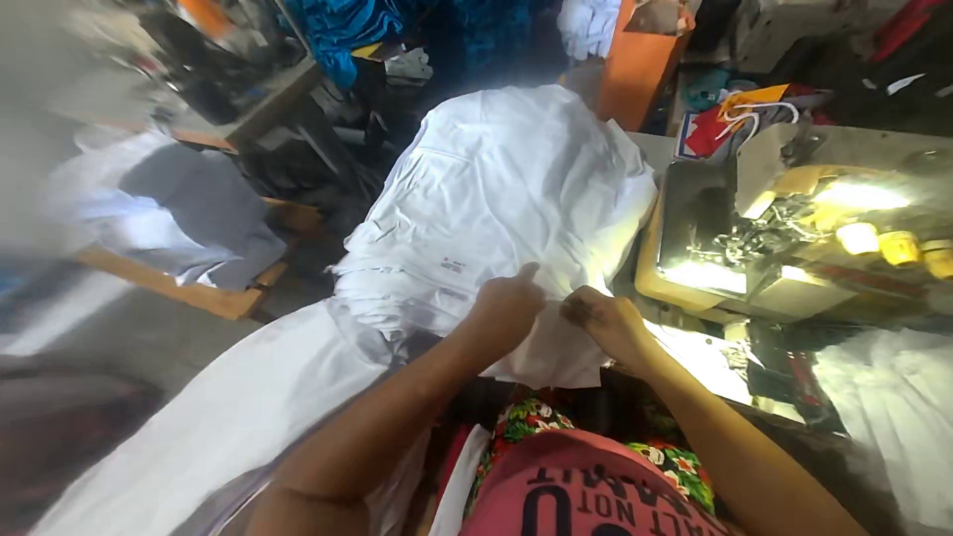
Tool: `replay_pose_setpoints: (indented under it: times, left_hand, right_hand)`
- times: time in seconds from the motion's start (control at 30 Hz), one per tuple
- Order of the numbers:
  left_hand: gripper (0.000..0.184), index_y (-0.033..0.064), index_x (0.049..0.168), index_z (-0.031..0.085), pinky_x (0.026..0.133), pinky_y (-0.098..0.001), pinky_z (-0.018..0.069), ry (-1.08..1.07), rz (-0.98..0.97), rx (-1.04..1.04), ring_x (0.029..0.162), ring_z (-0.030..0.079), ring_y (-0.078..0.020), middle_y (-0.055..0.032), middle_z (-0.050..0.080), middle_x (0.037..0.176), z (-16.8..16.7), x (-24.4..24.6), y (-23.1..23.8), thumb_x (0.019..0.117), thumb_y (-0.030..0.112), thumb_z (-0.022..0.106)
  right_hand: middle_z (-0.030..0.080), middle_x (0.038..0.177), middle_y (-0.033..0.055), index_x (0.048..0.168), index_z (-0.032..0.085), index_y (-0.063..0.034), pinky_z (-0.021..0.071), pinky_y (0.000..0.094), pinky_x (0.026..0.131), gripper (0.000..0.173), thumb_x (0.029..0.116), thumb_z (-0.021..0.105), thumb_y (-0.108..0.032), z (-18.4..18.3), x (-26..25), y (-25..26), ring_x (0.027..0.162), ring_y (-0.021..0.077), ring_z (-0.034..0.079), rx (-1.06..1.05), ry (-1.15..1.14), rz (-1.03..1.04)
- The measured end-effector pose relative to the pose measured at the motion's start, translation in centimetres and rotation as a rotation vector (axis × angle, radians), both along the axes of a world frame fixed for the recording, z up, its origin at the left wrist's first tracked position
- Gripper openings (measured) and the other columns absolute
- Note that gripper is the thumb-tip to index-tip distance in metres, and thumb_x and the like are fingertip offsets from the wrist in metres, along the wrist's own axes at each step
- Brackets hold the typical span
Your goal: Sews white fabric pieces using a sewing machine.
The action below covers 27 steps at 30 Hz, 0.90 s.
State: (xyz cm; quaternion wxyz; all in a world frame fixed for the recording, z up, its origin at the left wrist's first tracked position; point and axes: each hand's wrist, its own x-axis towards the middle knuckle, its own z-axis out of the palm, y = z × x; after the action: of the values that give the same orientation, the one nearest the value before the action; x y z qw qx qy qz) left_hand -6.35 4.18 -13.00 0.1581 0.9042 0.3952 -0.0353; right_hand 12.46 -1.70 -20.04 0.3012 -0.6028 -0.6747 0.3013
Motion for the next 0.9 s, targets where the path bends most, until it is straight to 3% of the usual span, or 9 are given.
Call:
replay_pose_setpoints:
  times: [0.07, 0.13, 0.23, 0.3, 0.37, 0.47, 0.63, 0.77, 0.9]
  left_hand:
    - [0.021, 0.0025, 0.107, 0.077, 0.076, -0.0541, 0.056, -0.019, -0.033, 0.026, 0.09, 0.071, -0.0371, -0.0178, 0.061, 0.139, -1.1, -0.1, 0.5, 0.1029, 0.014, 0.059]
    - [0.013, 0.0026, 0.099, 0.077, 0.066, -0.0495, 0.0573, -0.122, -0.093, 0.154, 0.077, 0.069, -0.0333, -0.0181, 0.068, 0.114, -2.3, -0.7, 0.2, 0.0976, 0.009, 0.066]
    - [0.01, 0.0005, 0.098, 0.076, 0.056, -0.0429, 0.0556, -0.238, -0.167, 0.319, 0.069, 0.066, -0.0297, -0.0168, 0.065, 0.096, -3.4, -1.4, -0.4, 0.0916, 0.0, 0.068]
    - [0.013, -0.001, 0.099, 0.076, 0.052, -0.039, 0.0549, -0.272, -0.206, 0.404, 0.066, 0.065, -0.028, -0.0165, 0.064, 0.093, -3.8, -1.8, -0.8, 0.0887, -0.004, 0.068]
    - [0.014, -0.0022, 0.099, 0.075, 0.051, -0.037, 0.0536, -0.32, -0.24, 0.456, 0.065, 0.064, -0.0275, -0.0165, 0.063, 0.09, -3.9, -2.1, -1.2, 0.0883, -0.005, 0.067]
    - [0.017, -0.0007, 0.103, 0.075, 0.051, -0.0343, 0.0519, -0.394, -0.253, 0.493, 0.064, 0.062, -0.0254, -0.0149, 0.061, 0.086, -3.3, -2.6, -2.0, 0.0913, -0.003, 0.062]
    - [0.03, 0.0, 0.125, 0.069, 0.05, -0.0286, 0.0458, -0.554, -0.184, 0.602, 0.059, 0.057, -0.0208, -0.0106, 0.059, 0.079, -2.0, -2.8, -4.9, 0.0985, 0.007, 0.057]
    - [0.018, 0.0042, 0.109, 0.075, 0.056, -0.0244, 0.0469, -0.659, -0.142, 0.669, 0.065, 0.056, -0.0185, -0.0098, 0.058, 0.08, -2.6, -2.9, -6.9, 0.0976, 0.007, 0.061]
    - [0.015, 0.0095, 0.11, 0.073, 0.059, -0.025, 0.049, -0.734, -0.139, 0.677, 0.069, 0.06, -0.0184, -0.0125, 0.067, 0.099, -3.3, -2.9, -8.2, 0.0997, 0.01, 0.062]
  right_hand:
    - [0.071, 0.086, 0.0135, 0.107, 0.07, -0.0038, 0.0537, 0.0553, 0.073, 0.018, 0.102, 0.063, -0.02, -0.6, -0.3, 0.3, 0.08, 0.0306, 0.07, -0.049, -0.013, -0.03]
    - [0.071, 0.085, 0.0143, 0.111, 0.068, -0.0021, 0.054, 0.0542, 0.072, 0.02, 0.1015, 0.064, -0.019, -0.9, -0.6, 0.2, 0.078, 0.0307, 0.069, -0.073, 0.007, -0.059]
    - [0.07, 0.085, 0.0126, 0.131, 0.059, -0.0047, 0.0546, 0.0495, 0.072, 0.034, 0.1005, 0.065, -0.017, -1.1, -0.8, 0.0, 0.075, 0.0269, 0.068, -0.13, 0.091, -0.102]
    - [0.071, 0.087, 0.0109, 0.135, 0.059, -0.0082, 0.0552, 0.0465, 0.073, 0.037, 0.1004, 0.066, -0.018, -1.1, -0.7, 0.1, 0.076, 0.0234, 0.068, -0.159, 0.13, -0.084]
    - [0.071, 0.085, 0.0094, 0.124, 0.067, -0.0067, 0.0544, 0.0461, 0.072, 0.026, 0.1002, 0.066, -0.019, -0.9, -0.7, -0.1, 0.075, 0.0217, 0.067, -0.111, 0.12, -0.067]
    - [0.072, 0.081, 0.0096, 0.104, 0.072, -0.0036, 0.056, 0.0471, 0.065, 0.015, 0.0981, 0.066, -0.016, -0.8, -0.9, -1.1, 0.073, 0.0238, 0.07, 0.183, 0.013, -0.089]
    - [0.075, 0.082, 0.0111, 0.095, 0.074, -0.0009, 0.0576, 0.0287, 0.065, 0.017, 0.0969, 0.063, -0.013, 0.2, -0.6, -3.6, 0.072, 0.0194, 0.073, 0.685, -0.168, -0.164]
    - [0.07, 0.073, 0.0101, 0.095, 0.074, -0.0027, 0.0512, 0.0235, 0.061, 0.02, 0.1009, 0.062, -0.017, 0.4, -0.3, -5.6, 0.062, 0.0172, 0.064, 0.836, -0.232, -0.202]
    - [0.067, 0.071, 0.0092, 0.095, 0.072, -0.0036, 0.0491, 0.0215, 0.062, 0.018, 0.1015, 0.062, -0.017, 0.4, 0.1, -6.8, 0.062, 0.0152, 0.061, 0.917, -0.22, -0.212]
